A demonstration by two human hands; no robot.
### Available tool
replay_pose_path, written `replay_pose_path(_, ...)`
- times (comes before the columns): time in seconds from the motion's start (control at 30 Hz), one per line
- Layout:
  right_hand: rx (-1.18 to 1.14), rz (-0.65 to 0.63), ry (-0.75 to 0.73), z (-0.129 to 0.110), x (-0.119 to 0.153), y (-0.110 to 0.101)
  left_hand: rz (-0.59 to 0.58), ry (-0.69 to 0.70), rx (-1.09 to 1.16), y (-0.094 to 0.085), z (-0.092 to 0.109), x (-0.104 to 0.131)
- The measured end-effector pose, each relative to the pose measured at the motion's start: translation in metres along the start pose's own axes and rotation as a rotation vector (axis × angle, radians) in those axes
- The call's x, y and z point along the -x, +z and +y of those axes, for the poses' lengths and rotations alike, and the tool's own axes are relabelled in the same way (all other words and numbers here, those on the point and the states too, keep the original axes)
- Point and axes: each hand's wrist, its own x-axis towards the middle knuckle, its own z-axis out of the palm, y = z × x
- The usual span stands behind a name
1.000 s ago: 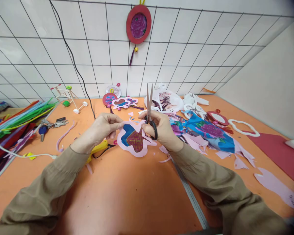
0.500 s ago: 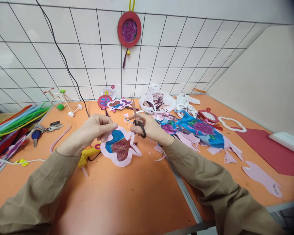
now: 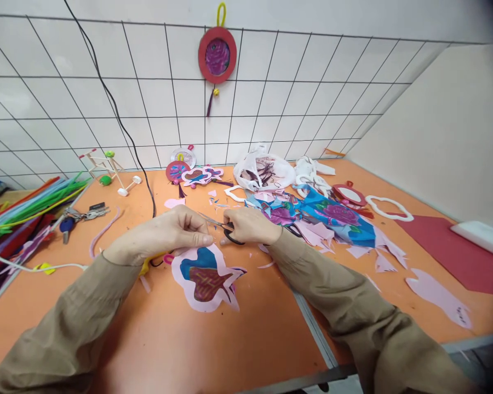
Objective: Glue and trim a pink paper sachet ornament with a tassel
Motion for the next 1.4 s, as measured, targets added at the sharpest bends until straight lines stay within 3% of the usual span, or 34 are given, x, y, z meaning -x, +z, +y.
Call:
replay_pose_path(0.3, -0.007, -0.121, -0.064, -0.002, 0.004, 0.007, 0.032, -0.037, -0.147, 0.01, 0.004, -0.003)
replay_pose_path(0.6, 0.08, -0.076, -0.038, -0.018, 0.012, 0.002, -0.077, -0.04, -0.204, 0.024, 0.008, -0.002)
replay_pose_path(0.8, 0.115, -0.08, -0.01, -0.021, 0.011, 0.006, -0.012, -0.04, -0.23, 0.022, 0.002, -0.009)
replay_pose_path(1.13, 0.008, -0.081, -0.009, -0.002, 0.004, 0.003, -0.033, -0.028, -0.261, 0.015, -0.006, -0.01)
replay_pose_path(1.4, 0.033, -0.07, 0.043, -0.004, -0.002, 0.011, 0.007, -0.042, -0.267, 0.014, -0.004, -0.007)
